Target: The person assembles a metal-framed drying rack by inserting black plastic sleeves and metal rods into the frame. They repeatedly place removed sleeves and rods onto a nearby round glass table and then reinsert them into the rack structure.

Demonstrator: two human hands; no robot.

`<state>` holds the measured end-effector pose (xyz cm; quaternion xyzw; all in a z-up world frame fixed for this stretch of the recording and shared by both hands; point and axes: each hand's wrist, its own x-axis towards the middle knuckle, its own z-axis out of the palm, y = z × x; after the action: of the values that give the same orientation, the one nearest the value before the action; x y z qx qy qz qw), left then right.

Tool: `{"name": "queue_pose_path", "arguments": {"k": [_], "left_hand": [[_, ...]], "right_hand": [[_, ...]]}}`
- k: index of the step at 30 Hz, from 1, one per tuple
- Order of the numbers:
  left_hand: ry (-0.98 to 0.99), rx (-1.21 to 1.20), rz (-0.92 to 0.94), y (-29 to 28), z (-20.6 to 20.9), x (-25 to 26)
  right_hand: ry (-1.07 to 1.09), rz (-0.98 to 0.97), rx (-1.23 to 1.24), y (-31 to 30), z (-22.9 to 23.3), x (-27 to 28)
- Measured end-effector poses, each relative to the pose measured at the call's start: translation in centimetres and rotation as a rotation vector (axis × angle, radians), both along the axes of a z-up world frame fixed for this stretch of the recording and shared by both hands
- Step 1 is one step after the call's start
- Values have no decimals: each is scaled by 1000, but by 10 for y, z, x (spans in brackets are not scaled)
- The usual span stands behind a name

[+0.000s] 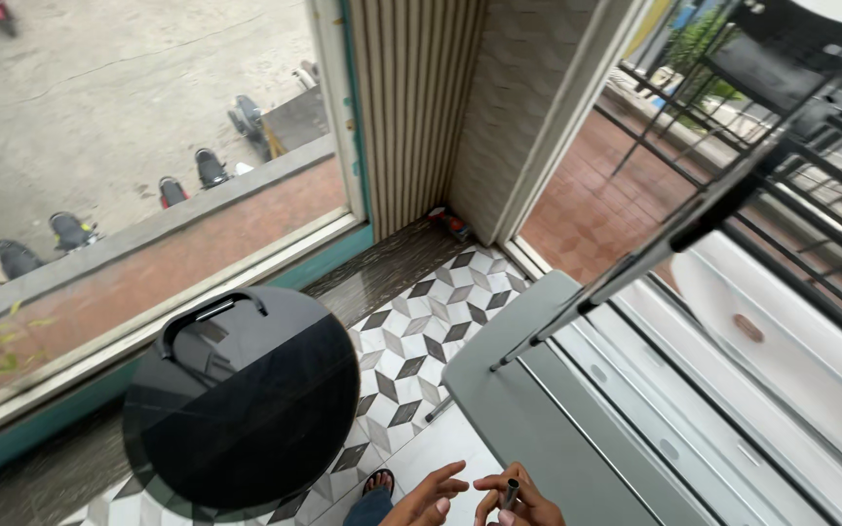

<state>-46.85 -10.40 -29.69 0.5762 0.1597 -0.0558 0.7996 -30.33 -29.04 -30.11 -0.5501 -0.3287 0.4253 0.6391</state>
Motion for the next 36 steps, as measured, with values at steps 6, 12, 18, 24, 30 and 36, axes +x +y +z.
{"name": "queue_pose_path", "arguments": {"k": [6, 12, 18, 24, 30, 36], "left_hand": [[149, -77, 214, 6, -4, -65], [316, -25, 475, 45, 14, -146], [351, -85, 607, 84, -37, -229], [378, -105, 547, 170, -60, -292], [414, -60, 502, 269, -76, -325], [549, 39, 528, 345, -157, -319]], "right_hand": [[468, 68, -366, 30, -41, -30], [489, 217, -369, 125, -22, -64], [299, 308, -427, 254, 5, -123], [430, 174, -386, 358, -17, -202], [657, 1, -415, 431, -94, -243], [811, -197, -407, 500, -199, -245]]}}
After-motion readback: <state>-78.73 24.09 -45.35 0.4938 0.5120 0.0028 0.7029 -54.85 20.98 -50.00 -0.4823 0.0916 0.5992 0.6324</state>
